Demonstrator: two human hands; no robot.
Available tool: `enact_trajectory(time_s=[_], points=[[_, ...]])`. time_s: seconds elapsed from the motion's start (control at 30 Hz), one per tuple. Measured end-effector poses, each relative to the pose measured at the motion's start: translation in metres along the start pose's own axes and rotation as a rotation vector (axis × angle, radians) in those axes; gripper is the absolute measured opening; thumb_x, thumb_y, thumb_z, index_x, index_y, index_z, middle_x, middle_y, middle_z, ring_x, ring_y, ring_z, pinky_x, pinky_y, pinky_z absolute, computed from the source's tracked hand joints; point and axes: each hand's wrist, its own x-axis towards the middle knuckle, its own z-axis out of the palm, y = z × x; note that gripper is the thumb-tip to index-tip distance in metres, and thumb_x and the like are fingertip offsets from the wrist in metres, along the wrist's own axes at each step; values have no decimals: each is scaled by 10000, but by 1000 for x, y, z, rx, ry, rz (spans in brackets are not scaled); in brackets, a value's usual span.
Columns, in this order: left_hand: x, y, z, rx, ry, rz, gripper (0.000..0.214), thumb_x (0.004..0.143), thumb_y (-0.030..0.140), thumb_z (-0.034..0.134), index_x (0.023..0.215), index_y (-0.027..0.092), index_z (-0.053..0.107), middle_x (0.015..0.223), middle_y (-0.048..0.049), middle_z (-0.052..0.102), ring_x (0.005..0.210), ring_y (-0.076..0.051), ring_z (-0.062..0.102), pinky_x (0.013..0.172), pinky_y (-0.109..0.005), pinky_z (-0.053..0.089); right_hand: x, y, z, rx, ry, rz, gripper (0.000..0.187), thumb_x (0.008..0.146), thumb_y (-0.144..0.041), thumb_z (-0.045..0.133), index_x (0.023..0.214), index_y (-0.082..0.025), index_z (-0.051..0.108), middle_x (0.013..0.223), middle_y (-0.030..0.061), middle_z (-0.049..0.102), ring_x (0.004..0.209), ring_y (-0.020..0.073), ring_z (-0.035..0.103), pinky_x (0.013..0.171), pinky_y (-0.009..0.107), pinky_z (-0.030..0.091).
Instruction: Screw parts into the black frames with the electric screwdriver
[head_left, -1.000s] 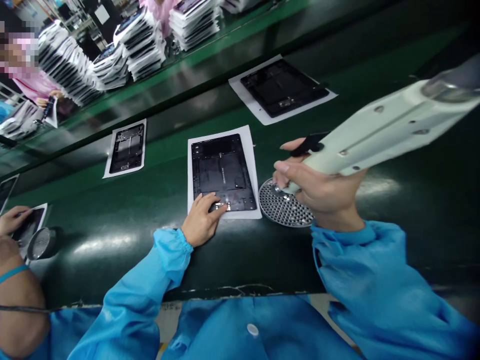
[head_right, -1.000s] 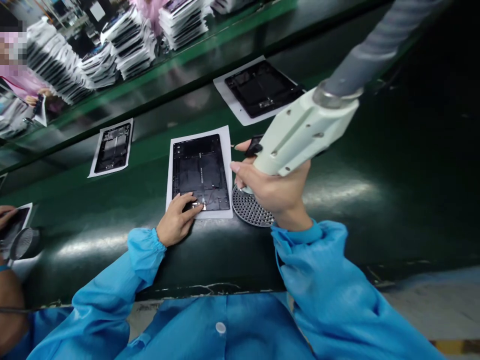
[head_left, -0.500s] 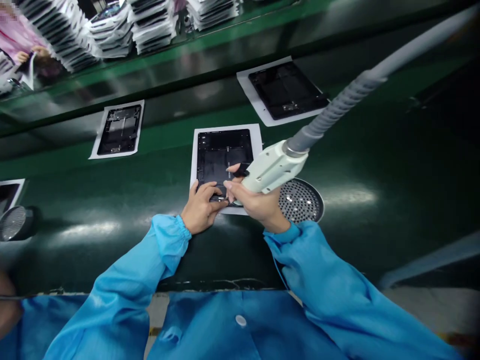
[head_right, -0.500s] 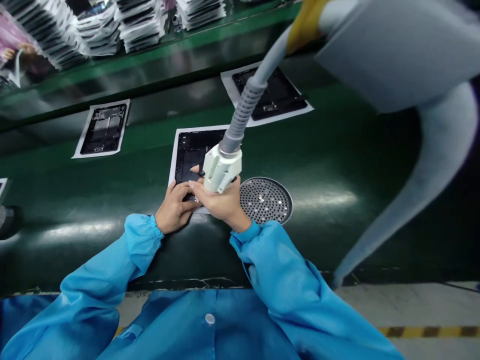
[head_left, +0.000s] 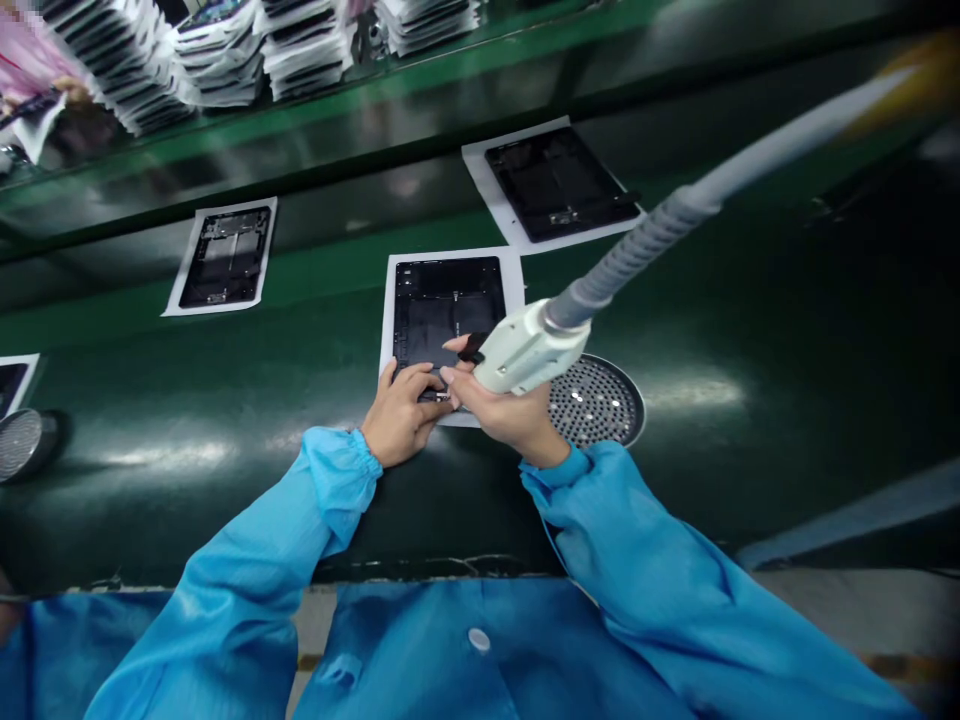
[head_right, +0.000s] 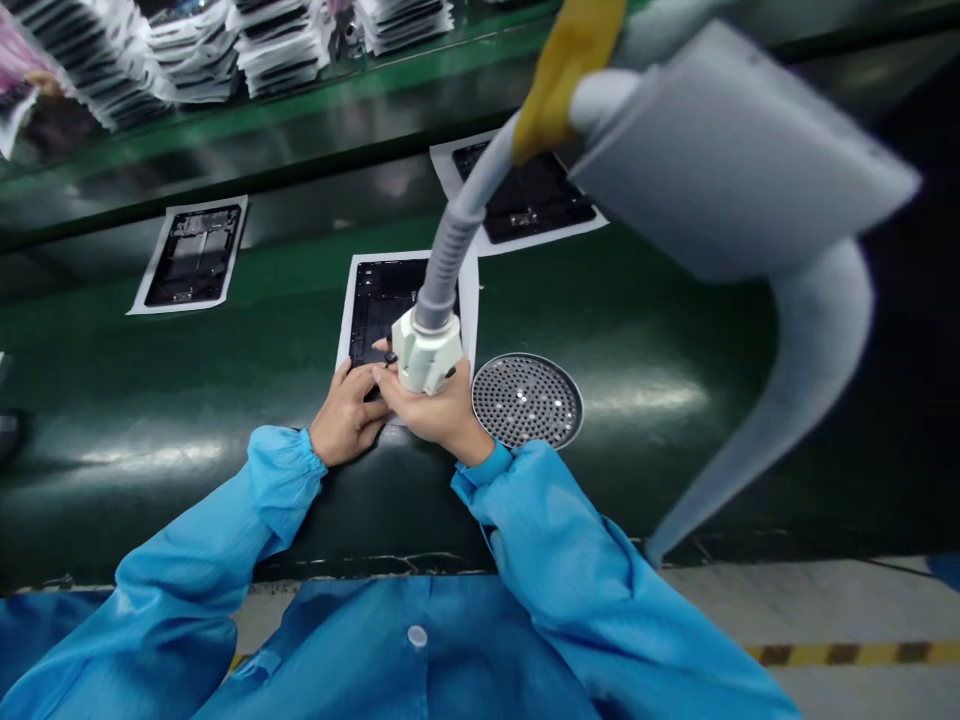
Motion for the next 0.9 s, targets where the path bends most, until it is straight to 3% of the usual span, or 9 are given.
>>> enact_trajectory(time_s=[0.17, 0.23, 0.3, 0.37, 0.43, 0.53, 0.63, 0.73, 0.9], points=[[3, -14, -8, -229, 176, -52, 232, 898, 308, 562, 1061, 228, 708, 1291, -99, 579, 1324, -273, 439, 1136, -548, 282, 11, -19, -29, 40, 108, -41, 287, 718, -220, 692, 993, -176, 622, 507, -55, 559, 431, 115, 530, 486, 285, 498], [10, -28, -21, -457, 334, -246, 303, 864, 351, 616, 1123, 201, 667, 1334, -120, 552, 1293, -270, 480, 1093, -494, 385, 16, -25, -50, 50, 166, -90, 270, 703, -205, 707, 963, -194, 636, 490, -57, 558, 418, 120, 529, 465, 287, 487], [19, -41, -37, -761, 428, -529, 409, 831, 393, 660, 1181, 186, 613, 1341, -143, 543, 1211, -275, 555, 995, -468, 488, 21, -25, -71, 76, 205, -118, 214, 681, -188, 728, 876, -203, 642, 471, -56, 552, 397, 121, 521, 432, 282, 471], [29, -50, -52, -1051, 408, -761, 470, 790, 400, 710, 1183, 178, 579, 1309, -156, 558, 1089, -267, 631, 846, -430, 569, 24, -22, -87, 112, 221, -126, 183, 658, -178, 743, 798, -197, 626, 443, -57, 535, 371, 121, 508, 393, 273, 450], [37, -55, -62, -1212, 345, -874, 474, 740, 381, 761, 1124, 168, 580, 1225, -147, 604, 925, -225, 681, 700, -360, 592, 28, -17, -96, 144, 235, -127, 188, 644, -182, 746, 770, -187, 607, 423, -60, 517, 353, 123, 501, 367, 266, 435], [47, -59, -63, -1113, 278, -905, 411, 715, 401, 771, 997, 148, 613, 973, -88, 674, 599, -115, 634, 495, -233, 515, 33, -12, -99, 144, 268, -118, 192, 642, -195, 740, 759, -183, 588, 430, -59, 513, 353, 128, 508, 369, 274, 443], [54, -64, -54, -835, 258, -891, 338, 718, 422, 741, 847, 121, 656, 660, -18, 631, 356, -43, 412, 334, -180, 293, 40, -9, -93, 137, 290, -113, 177, 635, -191, 720, 744, -188, 580, 434, -62, 509, 354, 125, 507, 371, 280, 443], [59, -70, -44, -703, 287, -870, 286, 641, 354, 780, 594, 121, 621, 438, 34, 485, 321, -42, 319, 336, -194, 185, 47, -5, -86, 102, 305, -116, 172, 628, -194, 705, 759, -188, 594, 440, -67, 510, 347, 117, 500, 363, 275, 435], [54, -75, -41, -619, 459, -818, 214, 629, 265, 704, 517, 154, 559, 453, 49, 471, 449, -75, 421, 441, -193, 298, 55, 3, -81, 38, 304, -101, 196, 633, -212, 697, 816, -197, 626, 449, -74, 525, 351, 117, 505, 377, 279, 443]])
